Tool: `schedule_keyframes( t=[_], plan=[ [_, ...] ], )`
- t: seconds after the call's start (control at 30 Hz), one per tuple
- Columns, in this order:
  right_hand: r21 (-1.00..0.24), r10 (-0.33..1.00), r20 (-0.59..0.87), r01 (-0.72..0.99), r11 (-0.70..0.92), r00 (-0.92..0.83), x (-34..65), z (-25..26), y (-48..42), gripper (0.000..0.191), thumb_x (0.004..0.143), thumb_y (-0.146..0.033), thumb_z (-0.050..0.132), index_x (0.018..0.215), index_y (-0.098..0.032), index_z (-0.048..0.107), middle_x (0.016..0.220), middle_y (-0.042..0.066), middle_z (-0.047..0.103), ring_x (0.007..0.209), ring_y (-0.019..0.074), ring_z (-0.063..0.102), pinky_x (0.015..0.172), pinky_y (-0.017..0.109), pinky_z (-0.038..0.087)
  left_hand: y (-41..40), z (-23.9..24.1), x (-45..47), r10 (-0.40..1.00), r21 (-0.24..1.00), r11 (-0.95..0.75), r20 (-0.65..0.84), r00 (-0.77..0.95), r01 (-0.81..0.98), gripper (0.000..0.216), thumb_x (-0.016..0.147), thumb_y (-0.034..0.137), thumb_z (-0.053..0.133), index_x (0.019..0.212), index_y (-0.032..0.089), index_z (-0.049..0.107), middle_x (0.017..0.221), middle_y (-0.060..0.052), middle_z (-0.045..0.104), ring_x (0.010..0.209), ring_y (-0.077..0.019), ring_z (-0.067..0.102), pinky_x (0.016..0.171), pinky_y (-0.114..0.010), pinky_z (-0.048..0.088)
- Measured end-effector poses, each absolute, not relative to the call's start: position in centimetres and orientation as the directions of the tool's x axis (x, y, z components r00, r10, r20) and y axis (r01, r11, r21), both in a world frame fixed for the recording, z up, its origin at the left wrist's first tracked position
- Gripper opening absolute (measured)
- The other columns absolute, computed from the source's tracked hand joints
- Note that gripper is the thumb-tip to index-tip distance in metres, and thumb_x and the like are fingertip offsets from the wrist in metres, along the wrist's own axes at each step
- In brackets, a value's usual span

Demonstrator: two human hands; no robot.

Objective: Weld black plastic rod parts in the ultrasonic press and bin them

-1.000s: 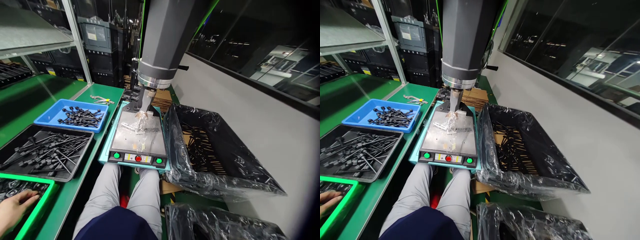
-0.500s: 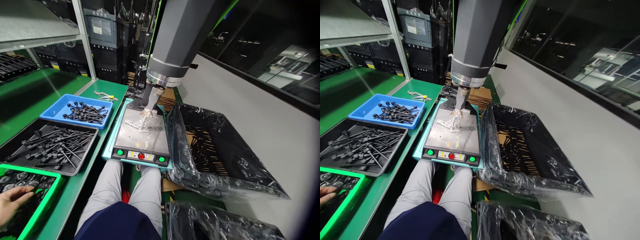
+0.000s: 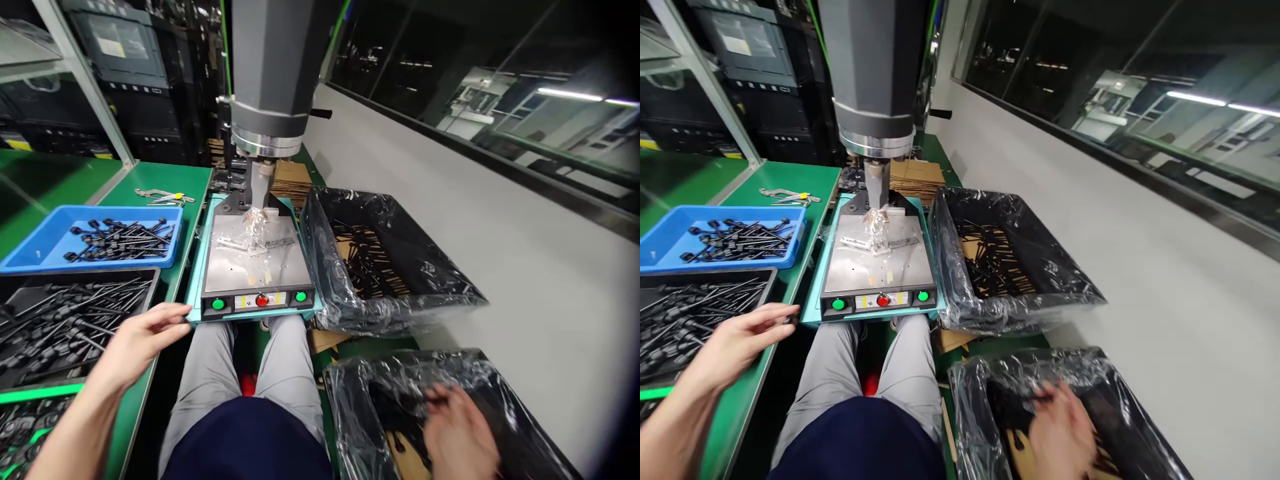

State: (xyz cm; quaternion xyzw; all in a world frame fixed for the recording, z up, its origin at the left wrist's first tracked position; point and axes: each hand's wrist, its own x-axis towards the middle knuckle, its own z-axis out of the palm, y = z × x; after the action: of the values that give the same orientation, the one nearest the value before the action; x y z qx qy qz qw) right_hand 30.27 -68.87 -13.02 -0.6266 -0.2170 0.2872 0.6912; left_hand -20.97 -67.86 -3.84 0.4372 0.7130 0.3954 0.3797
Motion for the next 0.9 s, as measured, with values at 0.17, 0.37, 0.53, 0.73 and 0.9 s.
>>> schedule_keyframes(
  t=[0.17, 0.37, 0.53, 0.73, 0.9],
  plan=[
    [-0.939, 0.934, -0.169, -0.338, -0.056, 0.316, 17.6, -13.2, -62.5, 0.051, 0.062, -0.032, 0.083, 0.107, -0.021, 0.064, 0.096, 0.007, 0.071, 0.082, 0.0199, 0.069, 0.065, 0.032, 0.054, -62.4, -6.1, -13.6, 0.989, 0.988, 0.145, -0.146, 0.013, 0.061, 0.046, 0.061, 0.04, 0.086, 0.103, 0.023, 0.078, 0.102, -0.007, 0.068, 0.081, -0.017, 0.06, 0.079, -0.032, 0.051],
    [-0.967, 0.993, 0.122, 0.225, 0.121, -0.009, 10.4, -14.4, -59.8, 0.024, 0.085, -0.037, 0.065, 0.102, -0.021, 0.07, 0.081, 0.006, 0.07, 0.074, 0.0204, 0.066, 0.064, 0.033, 0.052, -62.7, -7.1, -12.2, 0.99, 0.987, 0.14, -0.137, 0.039, -0.08, 0.038, 0.068, 0.034, 0.083, 0.104, 0.025, 0.078, 0.1, -0.006, 0.066, 0.078, -0.0135, 0.057, 0.078, -0.03, 0.049],
    [-0.622, 0.861, 0.401, 0.596, 0.507, -0.314, 10.9, -13.9, -59.3, 0.018, 0.093, -0.031, 0.059, 0.096, -0.022, 0.074, 0.094, 0.009, 0.066, 0.09, 0.0231, 0.059, 0.081, 0.037, 0.049, -63.1, -7.0, -13.3, 0.995, 0.998, 0.06, -0.063, -0.076, -0.033, 0.035, 0.063, 0.03, 0.086, 0.097, 0.025, 0.079, 0.091, -0.004, 0.066, 0.078, -0.0142, 0.058, 0.074, -0.029, 0.05],
    [-0.549, 0.791, 0.373, 0.572, 0.61, -0.485, 11.2, -13.1, -59.1, 0.02, 0.097, -0.029, 0.052, 0.098, -0.019, 0.07, 0.087, 0.007, 0.067, 0.083, 0.0195, 0.059, 0.076, 0.031, 0.048, -62.3, -7.5, -13.3, 0.993, 0.991, -0.004, 0.021, -0.12, 0.137, 0.033, 0.065, 0.032, 0.084, 0.096, 0.024, 0.079, 0.081, -0.003, 0.064, 0.078, -0.0165, 0.06, 0.068, -0.028, 0.05],
    [-0.518, 0.773, 0.38, 0.576, 0.632, -0.507, 11.7, -12.7, -58.7, 0.021, 0.098, -0.031, 0.052, 0.099, -0.018, 0.069, 0.084, 0.006, 0.067, 0.08, 0.0183, 0.06, 0.073, 0.029, 0.047, -62.1, -7.6, -13.3, 0.997, 0.987, 0.023, -0.01, -0.079, 0.16, 0.033, 0.065, 0.034, 0.084, 0.096, 0.025, 0.079, 0.087, -0.005, 0.066, 0.08, -0.0166, 0.061, 0.066, -0.027, 0.05]
  ],
)
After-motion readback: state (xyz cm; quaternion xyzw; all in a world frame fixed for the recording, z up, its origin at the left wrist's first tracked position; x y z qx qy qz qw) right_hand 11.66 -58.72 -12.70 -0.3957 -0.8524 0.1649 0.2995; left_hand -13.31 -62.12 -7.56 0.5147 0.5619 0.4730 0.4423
